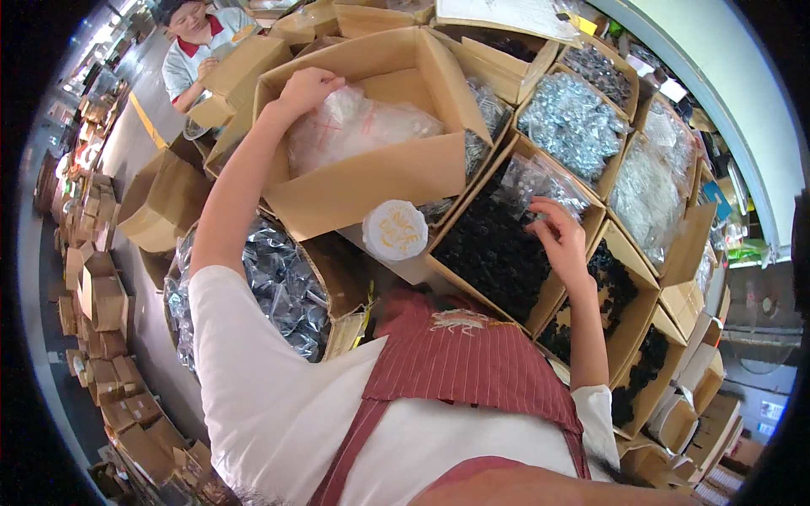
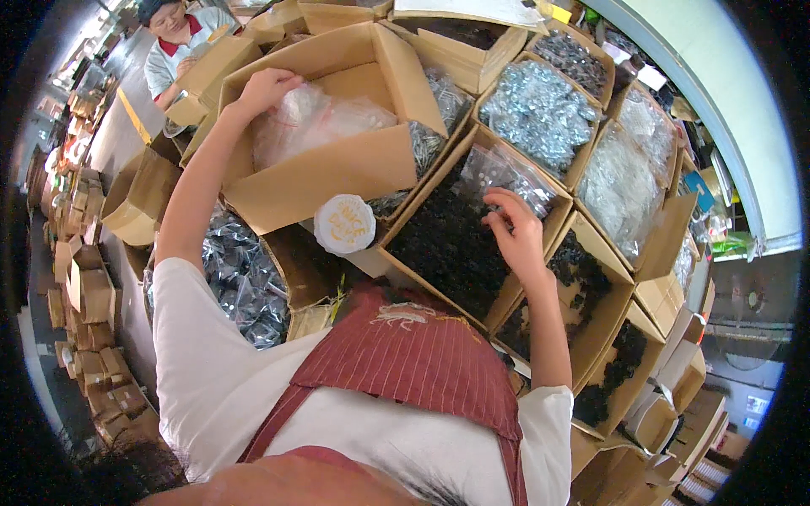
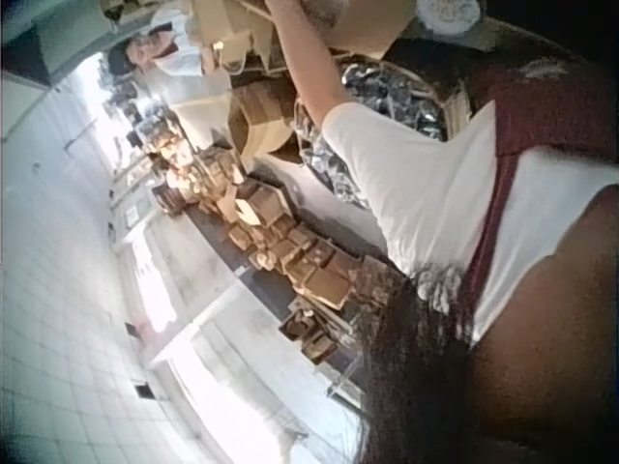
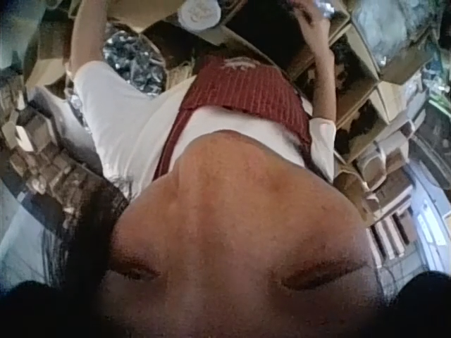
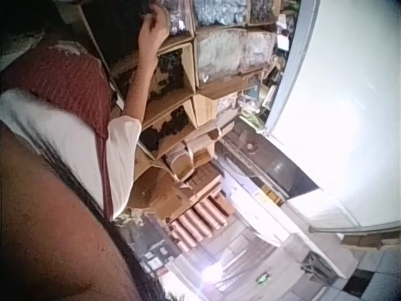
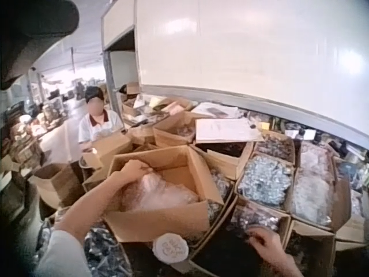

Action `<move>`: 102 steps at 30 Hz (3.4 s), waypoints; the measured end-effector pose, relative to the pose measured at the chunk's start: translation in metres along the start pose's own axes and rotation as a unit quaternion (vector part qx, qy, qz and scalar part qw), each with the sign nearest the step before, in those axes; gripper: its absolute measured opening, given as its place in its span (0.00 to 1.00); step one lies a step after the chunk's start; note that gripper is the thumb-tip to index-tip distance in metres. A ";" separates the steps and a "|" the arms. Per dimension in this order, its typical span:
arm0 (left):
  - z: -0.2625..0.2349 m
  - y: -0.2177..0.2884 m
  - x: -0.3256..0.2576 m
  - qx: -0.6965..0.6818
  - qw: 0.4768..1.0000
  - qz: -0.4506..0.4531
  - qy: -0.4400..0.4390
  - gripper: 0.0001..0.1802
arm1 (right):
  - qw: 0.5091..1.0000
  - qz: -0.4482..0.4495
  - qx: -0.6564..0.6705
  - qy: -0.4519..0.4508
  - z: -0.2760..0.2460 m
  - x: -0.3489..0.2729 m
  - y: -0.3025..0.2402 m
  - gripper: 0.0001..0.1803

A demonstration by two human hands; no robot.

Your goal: Sorting small black industrial components from a large box into small plastic bags.

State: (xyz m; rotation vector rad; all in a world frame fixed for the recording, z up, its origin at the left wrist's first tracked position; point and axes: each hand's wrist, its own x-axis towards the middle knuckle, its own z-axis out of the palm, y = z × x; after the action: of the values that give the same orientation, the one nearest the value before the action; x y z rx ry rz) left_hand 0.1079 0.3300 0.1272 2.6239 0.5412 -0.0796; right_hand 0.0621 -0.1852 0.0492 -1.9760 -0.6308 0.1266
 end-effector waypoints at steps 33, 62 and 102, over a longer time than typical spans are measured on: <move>0.077 0.200 -0.233 -0.161 0.871 0.437 0.157 0.07 | 0.973 -0.024 0.203 0.105 0.002 -0.006 -0.113 0.03; 0.178 0.198 -0.282 -0.280 0.878 0.352 0.165 0.19 | 0.950 -0.169 -0.222 -0.137 -0.041 -0.061 -0.101 0.26; 0.259 0.178 -0.235 -0.309 0.888 0.341 -0.015 0.18 | 0.897 0.019 -0.311 -0.314 0.042 -0.072 0.044 0.17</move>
State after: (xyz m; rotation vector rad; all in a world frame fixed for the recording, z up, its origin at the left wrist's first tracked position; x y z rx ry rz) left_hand -0.0307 -0.0170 0.0053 2.0269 -0.3485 0.2365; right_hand 0.0023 -0.2014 -0.0211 -2.5805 -1.1556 0.6812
